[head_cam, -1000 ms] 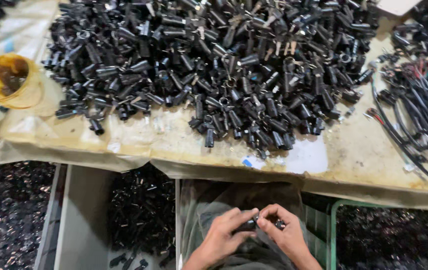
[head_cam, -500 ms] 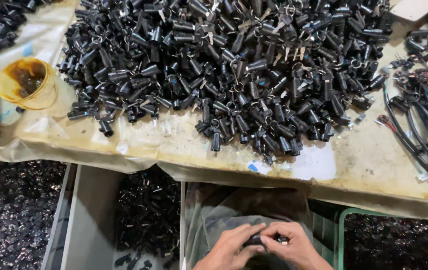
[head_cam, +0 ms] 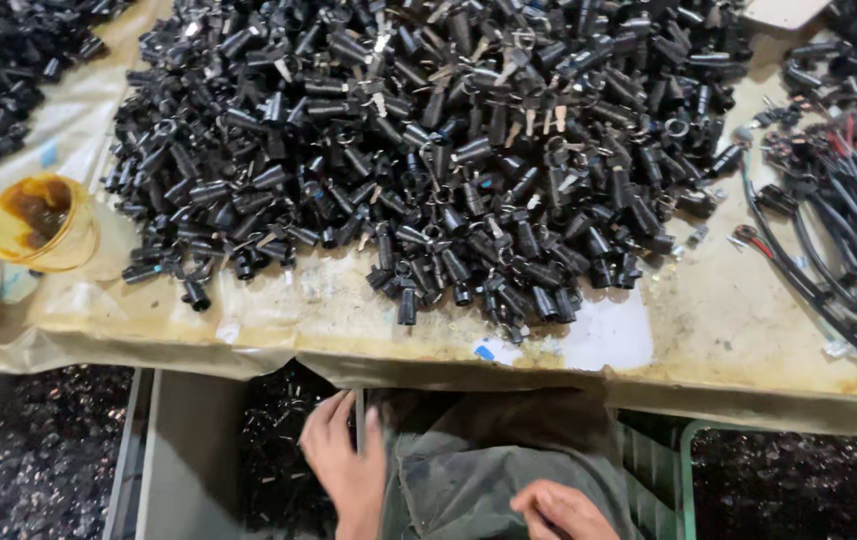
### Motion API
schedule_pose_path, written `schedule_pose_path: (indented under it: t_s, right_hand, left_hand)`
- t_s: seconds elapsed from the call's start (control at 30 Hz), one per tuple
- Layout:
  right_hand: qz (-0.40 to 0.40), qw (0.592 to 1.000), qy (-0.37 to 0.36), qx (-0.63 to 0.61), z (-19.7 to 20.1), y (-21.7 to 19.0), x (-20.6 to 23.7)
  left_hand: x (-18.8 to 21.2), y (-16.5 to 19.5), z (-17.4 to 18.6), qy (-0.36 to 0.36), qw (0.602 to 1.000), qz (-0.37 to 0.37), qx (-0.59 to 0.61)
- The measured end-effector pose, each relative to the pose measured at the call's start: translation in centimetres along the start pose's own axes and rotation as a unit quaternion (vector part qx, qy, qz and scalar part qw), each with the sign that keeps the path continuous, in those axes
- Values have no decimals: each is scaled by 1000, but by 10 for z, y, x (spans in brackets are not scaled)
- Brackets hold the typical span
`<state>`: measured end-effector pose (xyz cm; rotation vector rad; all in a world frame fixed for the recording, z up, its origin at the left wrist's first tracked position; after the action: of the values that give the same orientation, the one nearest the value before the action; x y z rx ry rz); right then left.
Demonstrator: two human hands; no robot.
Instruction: The person repeatedly picks up small black cylindrical objects from a large pile on a table, briefly handles them with both hands, and places them into a bin below. The task continues with the same repetitive motion throughout the clip.
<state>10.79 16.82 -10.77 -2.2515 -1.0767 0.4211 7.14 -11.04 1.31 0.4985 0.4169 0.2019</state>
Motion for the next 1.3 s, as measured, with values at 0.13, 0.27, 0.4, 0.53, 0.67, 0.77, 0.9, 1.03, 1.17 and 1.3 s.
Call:
schedule_pose_path:
  t_s: [0.13,0.27,0.4,0.53,0.67,0.77,0.9,1.03,1.17,1.3]
  right_hand:
    - [-156,962,208,-85,25,29,23]
    - [-36,998,48,1,3,8,12]
    - [-1,994,107,38,9,0,21]
    - [16,978,206,-10,21,1,33]
    - [-8,995,102,-18,5,4,23]
    - [9,994,107,-15,6,0,21]
    - [-15,982,186,41,18,-5,23]
    - [-44,932,332,142,38,-20,32]
    - [37,888,299,346,27,-59,19]
    - [43,808,206,550,3,-78,1]
  left_hand:
    - [-56,48,-35,-7,997,-50,57]
    - [-116,71,-51,-59,997,-44,-14]
    - [-129,55,-46,-156,985,25,63]
    - [-119,64,5,30,990,-85,109]
    - [-114,58,7,56,958,-66,273]
    - [-93,55,-14,-23,909,-69,410]
    - [-52,33,-59,-148,821,3,552]
    - [20,38,-111,-338,670,109,652]
    - [54,76,-102,-348,798,-193,452]
    - [65,73,-117,-415,795,-158,413]
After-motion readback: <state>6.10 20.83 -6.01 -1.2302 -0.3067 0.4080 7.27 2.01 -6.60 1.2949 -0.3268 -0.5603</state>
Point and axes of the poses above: each hand's wrist, its own x-axis away from the middle knuckle, its own z-axis out of the back of the hand, y = z × x, the point moved 8 cm from there along -x, towards the middle knuckle, and after that the axes turned 15 degrees about -y, right-handed, at the moved point
